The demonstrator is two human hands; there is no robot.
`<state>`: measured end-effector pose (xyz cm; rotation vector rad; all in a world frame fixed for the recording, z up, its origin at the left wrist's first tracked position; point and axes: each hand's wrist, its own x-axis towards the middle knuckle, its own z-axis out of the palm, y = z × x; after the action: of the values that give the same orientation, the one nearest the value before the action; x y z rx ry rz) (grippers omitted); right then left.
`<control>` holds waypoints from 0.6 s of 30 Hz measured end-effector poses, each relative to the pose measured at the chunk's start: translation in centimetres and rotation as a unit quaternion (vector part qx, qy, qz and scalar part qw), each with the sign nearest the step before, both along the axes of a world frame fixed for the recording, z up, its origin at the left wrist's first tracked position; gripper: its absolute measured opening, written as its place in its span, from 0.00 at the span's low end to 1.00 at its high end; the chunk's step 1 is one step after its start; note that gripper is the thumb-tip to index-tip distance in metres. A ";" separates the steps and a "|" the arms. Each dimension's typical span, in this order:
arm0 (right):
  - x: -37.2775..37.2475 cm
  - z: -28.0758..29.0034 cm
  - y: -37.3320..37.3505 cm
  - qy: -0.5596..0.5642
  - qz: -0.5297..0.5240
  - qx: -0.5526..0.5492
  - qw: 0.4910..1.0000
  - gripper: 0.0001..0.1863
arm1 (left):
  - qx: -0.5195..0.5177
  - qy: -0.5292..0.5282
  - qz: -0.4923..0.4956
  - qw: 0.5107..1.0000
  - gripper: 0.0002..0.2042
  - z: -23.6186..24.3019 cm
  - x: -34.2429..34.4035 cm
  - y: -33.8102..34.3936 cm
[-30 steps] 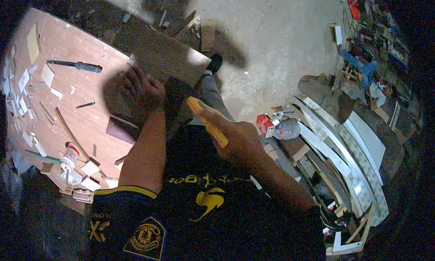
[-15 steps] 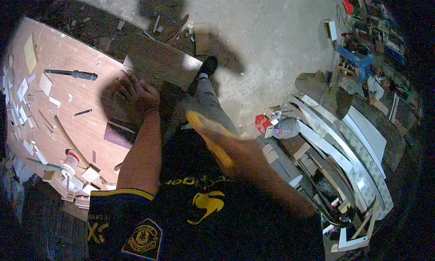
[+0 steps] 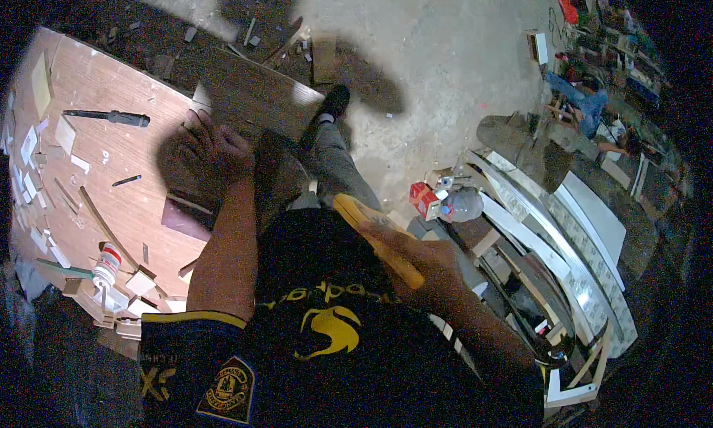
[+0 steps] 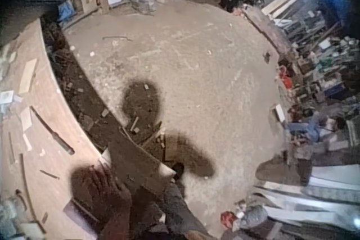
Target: Cutting a small piece of wood with a hand saw and then sanding the edges with a sanding block.
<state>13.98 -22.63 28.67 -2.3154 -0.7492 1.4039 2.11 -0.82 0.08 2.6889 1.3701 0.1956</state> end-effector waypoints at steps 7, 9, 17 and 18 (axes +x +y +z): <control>1.4 -7.0 3.3 0.026 0.051 -0.082 0.995 0.27 | -0.008 0.017 -0.027 0.999 0.28 0.3 0.0 -1.4; 0.2 -4.1 0.2 0.009 0.013 -0.003 1.000 0.28 | 0.008 0.038 -0.019 0.999 0.28 -0.4 0.5 1.2; 1.1 -7.9 2.1 0.027 -0.022 0.012 0.999 0.26 | -0.026 0.018 -0.021 0.999 0.27 0.6 1.1 -1.0; 0.8 -7.5 2.1 0.018 -0.001 0.002 1.000 0.26 | -0.027 0.023 -0.023 0.999 0.27 0.6 0.6 -1.2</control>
<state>14.76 -20.56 21.21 -2.2818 -0.7397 1.4377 2.67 -2.04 0.69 2.6928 1.3044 0.0910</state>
